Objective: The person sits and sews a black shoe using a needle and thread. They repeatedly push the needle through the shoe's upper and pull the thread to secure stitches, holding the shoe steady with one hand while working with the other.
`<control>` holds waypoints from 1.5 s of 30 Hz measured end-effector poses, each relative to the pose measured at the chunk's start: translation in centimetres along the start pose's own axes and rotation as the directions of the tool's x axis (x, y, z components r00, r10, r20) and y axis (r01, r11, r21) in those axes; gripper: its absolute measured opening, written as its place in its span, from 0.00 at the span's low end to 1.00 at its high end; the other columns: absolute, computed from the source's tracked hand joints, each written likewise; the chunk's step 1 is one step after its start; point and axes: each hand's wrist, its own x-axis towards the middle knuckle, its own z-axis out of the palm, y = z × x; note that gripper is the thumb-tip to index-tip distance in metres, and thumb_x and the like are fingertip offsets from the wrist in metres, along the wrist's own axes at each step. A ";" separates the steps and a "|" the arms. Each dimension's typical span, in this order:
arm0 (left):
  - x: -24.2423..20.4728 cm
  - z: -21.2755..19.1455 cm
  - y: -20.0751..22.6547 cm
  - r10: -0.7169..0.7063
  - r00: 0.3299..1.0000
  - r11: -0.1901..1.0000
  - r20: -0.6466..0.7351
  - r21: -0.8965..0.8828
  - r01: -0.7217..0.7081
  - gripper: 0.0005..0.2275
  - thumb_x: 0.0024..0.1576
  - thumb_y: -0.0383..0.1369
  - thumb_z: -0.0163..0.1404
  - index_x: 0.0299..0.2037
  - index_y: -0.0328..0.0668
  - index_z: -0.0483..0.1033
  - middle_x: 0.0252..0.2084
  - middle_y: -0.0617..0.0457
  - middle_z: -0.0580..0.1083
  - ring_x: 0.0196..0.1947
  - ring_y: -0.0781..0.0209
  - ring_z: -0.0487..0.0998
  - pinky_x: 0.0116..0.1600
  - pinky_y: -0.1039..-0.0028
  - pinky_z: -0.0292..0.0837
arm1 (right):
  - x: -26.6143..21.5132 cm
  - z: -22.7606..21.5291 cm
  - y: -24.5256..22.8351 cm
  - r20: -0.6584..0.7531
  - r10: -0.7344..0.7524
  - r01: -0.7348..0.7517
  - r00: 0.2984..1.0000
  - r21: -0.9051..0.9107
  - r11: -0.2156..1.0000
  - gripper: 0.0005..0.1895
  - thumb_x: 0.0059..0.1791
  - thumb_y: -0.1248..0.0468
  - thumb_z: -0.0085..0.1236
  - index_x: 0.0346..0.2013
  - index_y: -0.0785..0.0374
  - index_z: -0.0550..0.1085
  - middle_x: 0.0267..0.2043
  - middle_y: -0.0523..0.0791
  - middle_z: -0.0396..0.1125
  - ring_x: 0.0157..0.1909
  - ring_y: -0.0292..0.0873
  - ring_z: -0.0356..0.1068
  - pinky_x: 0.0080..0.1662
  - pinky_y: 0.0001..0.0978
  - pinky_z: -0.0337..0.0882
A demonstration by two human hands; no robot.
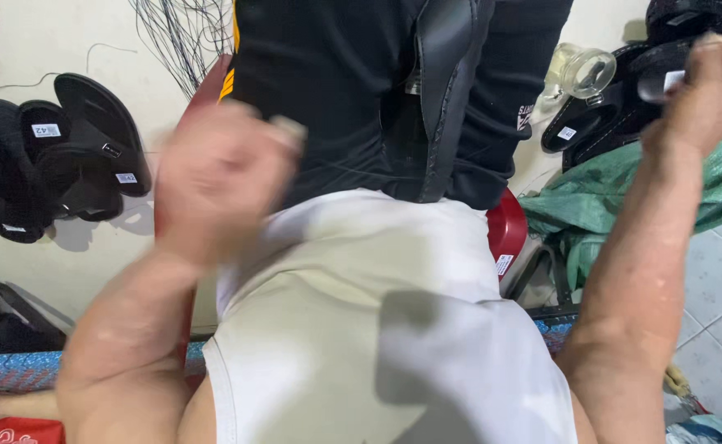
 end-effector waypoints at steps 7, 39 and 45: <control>-0.9 -3.7 -8.2 -0.003 0.980 0.933 -0.197 0.351 0.074 0.12 0.76 0.20 0.63 0.38 0.31 0.79 0.33 0.44 0.65 0.35 0.47 0.67 0.39 0.57 0.58 | -7.0 -3.7 -3.8 0.180 -0.482 0.514 0.858 -0.332 0.791 0.13 0.48 0.80 0.60 0.47 0.77 0.79 0.43 0.57 0.76 0.44 0.51 0.76 0.46 0.40 0.77; 3.8 5.8 6.7 0.384 0.884 0.869 0.266 -0.428 -0.248 0.10 0.66 0.33 0.43 0.37 0.40 0.76 0.30 0.48 0.62 0.32 0.50 0.64 0.39 0.60 0.56 | -21.8 5.2 -26.6 0.797 -0.102 -0.047 0.595 0.161 0.986 0.03 0.42 0.76 0.54 0.28 0.69 0.71 0.29 0.50 0.66 0.31 0.42 0.64 0.37 0.28 0.64; -0.2 -5.0 -6.4 -0.370 0.928 0.316 0.032 -0.936 0.158 0.07 0.66 0.34 0.47 0.39 0.41 0.74 0.43 0.53 0.70 0.49 0.56 0.78 0.60 0.63 0.84 | -21.6 2.3 -23.7 0.727 -0.439 0.584 0.528 0.065 0.809 0.13 0.56 0.71 0.50 0.51 0.79 0.74 0.48 0.61 0.72 0.45 0.59 0.71 0.51 0.47 0.72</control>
